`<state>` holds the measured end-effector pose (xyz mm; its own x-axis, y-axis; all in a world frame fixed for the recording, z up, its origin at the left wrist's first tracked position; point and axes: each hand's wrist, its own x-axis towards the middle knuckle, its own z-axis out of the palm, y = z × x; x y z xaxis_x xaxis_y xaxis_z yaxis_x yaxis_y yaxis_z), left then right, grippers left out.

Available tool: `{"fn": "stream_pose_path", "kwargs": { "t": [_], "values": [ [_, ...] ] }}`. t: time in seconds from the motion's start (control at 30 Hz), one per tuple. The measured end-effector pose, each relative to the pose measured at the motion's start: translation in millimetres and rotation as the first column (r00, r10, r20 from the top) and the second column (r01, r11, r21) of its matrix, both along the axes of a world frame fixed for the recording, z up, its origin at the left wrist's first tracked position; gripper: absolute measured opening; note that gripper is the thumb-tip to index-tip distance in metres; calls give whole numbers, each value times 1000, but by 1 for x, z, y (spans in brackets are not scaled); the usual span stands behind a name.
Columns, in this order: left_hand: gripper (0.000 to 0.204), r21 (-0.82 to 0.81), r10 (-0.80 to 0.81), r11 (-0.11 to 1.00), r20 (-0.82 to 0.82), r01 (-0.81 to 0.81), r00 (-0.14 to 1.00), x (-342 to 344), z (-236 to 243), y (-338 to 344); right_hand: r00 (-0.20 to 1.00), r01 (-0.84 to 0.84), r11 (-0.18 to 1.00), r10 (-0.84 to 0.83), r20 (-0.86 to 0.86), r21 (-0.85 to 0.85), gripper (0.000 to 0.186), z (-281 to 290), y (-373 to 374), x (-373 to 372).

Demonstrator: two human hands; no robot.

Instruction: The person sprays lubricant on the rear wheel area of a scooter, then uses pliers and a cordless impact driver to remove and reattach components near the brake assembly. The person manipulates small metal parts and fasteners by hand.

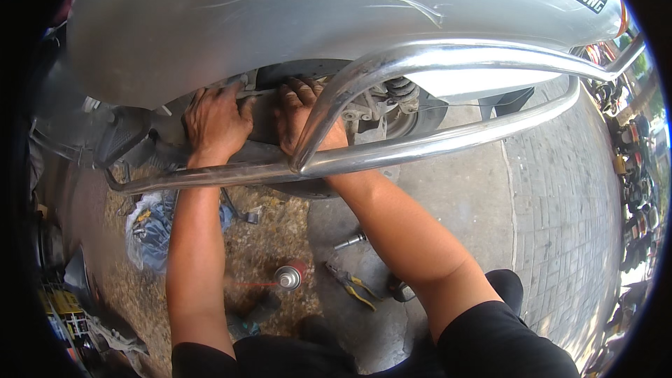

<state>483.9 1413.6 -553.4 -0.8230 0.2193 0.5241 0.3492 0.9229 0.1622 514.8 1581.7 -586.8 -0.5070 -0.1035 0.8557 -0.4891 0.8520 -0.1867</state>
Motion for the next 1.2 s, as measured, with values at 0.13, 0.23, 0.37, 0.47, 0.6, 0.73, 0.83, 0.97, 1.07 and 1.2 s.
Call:
{"fn": "stream_pose_path", "kwargs": {
  "t": [0.13, 0.23, 0.37, 0.47, 0.6, 0.73, 0.83, 0.97, 1.07, 1.2],
  "values": [
    [34, 8, 18, 1000, -23, -18, 1000, 0, -3, -1, 932, 8, 994, -48, 360, 112, 20, 12, 17, -7],
    [34, 35, 38, 999, -26, -38, 999, -3, -8, 0, 901, -15, 975, -83, 425, 222, 16, 17, 20, -23],
    [34, 77, 17, 997, -46, -13, 999, -5, -11, -1, 865, -58, 967, -76, 496, 249, 18, 12, 16, -37],
    [37, 43, 14, 999, -78, -11, 997, -6, -9, -1, 887, -55, 967, -67, 457, 248, 23, 12, 14, -40],
    [42, -56, 1, 998, -51, -4, 999, -9, -6, 1, 845, -98, 990, 27, 535, 105, 24, 20, 15, -23],
    [45, -212, 17, 976, -116, -42, 993, -13, -5, 3, 885, -72, 995, 92, 457, -62, 40, 16, 3, 16],
    [43, -205, -83, 978, -193, 42, 978, -15, -4, -2, 911, 26, 997, -56, 409, 78, 63, 6, -4, 30],
    [41, -127, -97, 987, -2, 96, 995, -25, -3, -6, 877, -28, 988, -49, 477, 153, 85, -5, -3, 33],
    [40, -25, -135, 991, -23, 134, 991, -31, -5, -5, 886, -46, 990, -21, 463, 133, 90, -8, -3, 28],
    [40, -31, -95, 995, -38, 94, 995, -27, -3, -3, 907, -38, 977, -54, 419, 208, 101, -5, -7, 26]
  ]
}}
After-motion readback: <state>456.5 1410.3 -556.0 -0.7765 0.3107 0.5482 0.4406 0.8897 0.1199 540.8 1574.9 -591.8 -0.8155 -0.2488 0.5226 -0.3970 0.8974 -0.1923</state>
